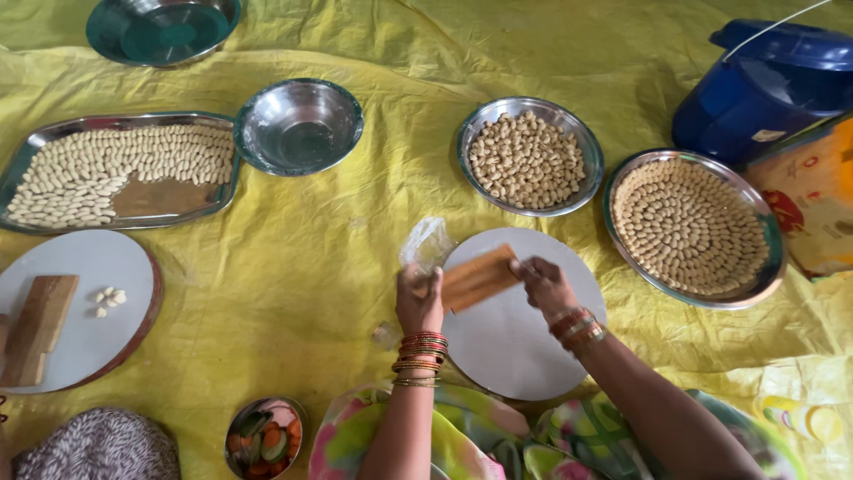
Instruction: The person sits on a yellow floor cloth and repeatedly picks small dough balls from a metal bowl, then presses each one against a grooved wooden board to imprint ridges. The shaped pieces are placed into a second metal bowl. A second person works nearby on a separate tray.
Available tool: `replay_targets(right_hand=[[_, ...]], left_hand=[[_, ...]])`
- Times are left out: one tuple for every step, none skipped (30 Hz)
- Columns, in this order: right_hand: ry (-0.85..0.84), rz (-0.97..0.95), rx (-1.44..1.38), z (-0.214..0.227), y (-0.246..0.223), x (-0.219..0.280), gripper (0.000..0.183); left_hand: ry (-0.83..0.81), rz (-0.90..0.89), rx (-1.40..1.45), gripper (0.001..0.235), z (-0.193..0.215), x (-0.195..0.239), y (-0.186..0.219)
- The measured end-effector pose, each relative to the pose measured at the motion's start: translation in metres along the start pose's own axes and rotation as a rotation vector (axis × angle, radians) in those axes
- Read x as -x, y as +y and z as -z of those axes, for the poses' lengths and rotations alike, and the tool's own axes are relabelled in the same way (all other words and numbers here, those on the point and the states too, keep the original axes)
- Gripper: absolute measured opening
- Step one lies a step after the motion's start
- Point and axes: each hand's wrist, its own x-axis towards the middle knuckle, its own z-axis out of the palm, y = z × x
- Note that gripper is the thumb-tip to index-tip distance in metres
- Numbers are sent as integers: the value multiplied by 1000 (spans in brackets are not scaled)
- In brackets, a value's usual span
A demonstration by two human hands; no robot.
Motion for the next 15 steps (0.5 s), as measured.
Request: replay_targets(right_hand=[[45,116,159,11,6,13,31],[88,233,319,21,11,25,33],[132,350,479,28,15,34,37],[181,318,550,37,18,43,40],[232,288,619,47,20,53,42],[283,257,687,54,21,61,45],[325,299,707,58,23,66,48],[368,342,726,60,25,71,52],[409,384,740,60,27,75,56],[378,305,807,58,29,78,58],[346,224,869,51,32,81,60],[313,142,929,42,35,82,62],[282,154,922,35,36,84,61],[252,166,915,26,37,84,61],[224,177,908,18,36,85,60]], left_hand=[[-103,13,31,36,-3,1,-7],[-206,25,62,27,-5,4,-13],[-311,35,93,20,-7,5,-17],[-325,20,36,18,-8,7,-20],[-337,1,-19,15,-6,8,-21],[-350,-19,-75,14,-5,8,-20],[-367,-30,-85,13,-3,8,-19],[-385,-41,-95,13,0,8,-17],[-401,-53,-109,13,2,9,-15],[-411,-38,-148,13,3,11,-13],[-421,-24,-191,13,4,13,-10],[-431,-11,-233,13,5,15,-8],[-436,-4,-253,13,5,19,-7],[-440,3,-272,13,5,23,-7],[-448,9,-290,13,3,26,-7]])
